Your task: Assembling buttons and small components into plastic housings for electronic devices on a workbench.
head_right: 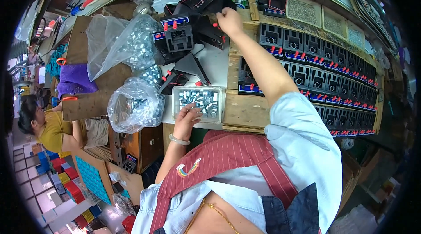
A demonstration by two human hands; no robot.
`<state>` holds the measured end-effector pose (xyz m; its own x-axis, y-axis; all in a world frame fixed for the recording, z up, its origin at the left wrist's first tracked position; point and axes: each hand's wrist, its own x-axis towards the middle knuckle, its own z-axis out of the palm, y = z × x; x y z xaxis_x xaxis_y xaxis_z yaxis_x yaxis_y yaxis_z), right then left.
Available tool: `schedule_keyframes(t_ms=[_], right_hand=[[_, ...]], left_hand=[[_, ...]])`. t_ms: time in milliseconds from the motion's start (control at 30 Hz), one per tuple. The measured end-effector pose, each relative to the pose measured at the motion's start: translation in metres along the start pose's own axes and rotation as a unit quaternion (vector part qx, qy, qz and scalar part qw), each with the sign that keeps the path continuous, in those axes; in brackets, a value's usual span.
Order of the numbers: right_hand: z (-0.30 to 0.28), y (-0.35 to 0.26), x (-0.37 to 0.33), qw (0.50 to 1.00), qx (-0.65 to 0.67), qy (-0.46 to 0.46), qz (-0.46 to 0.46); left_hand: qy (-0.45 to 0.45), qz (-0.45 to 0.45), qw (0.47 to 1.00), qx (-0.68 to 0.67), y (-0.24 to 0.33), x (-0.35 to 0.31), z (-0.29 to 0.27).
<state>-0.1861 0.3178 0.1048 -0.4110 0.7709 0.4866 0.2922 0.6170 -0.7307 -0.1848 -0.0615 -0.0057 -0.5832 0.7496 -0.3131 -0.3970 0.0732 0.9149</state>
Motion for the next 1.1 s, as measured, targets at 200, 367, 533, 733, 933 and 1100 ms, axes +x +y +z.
schedule_keyframes(t_ms=[200,367,533,733,933,1100], right_hand=[[-0.070,-0.051,-0.173,0.955,0.223,-0.185,-0.056],[-0.121,-0.052,-0.242,0.887,0.326,-0.308,-0.113],[-0.172,-0.036,-0.238,0.942,0.159,-0.214,-0.204],[-0.169,-0.026,-0.264,0.854,0.127,-0.277,-0.422],[-0.182,-0.023,-0.286,0.912,0.164,-0.324,-0.193],[-0.198,-0.037,-0.287,0.866,0.103,-0.468,-0.144]], left_hand=[[-0.032,0.170,0.982,-0.075,0.023,0.024,0.054],[-0.165,0.116,0.944,-0.262,0.053,0.001,0.109],[-0.184,0.056,0.922,-0.336,0.024,-0.020,0.125],[-0.092,0.031,0.953,-0.286,-0.015,-0.047,0.138],[-0.073,0.098,0.959,-0.255,-0.017,-0.072,0.132],[-0.158,0.132,0.924,-0.323,-0.041,-0.068,0.123]])
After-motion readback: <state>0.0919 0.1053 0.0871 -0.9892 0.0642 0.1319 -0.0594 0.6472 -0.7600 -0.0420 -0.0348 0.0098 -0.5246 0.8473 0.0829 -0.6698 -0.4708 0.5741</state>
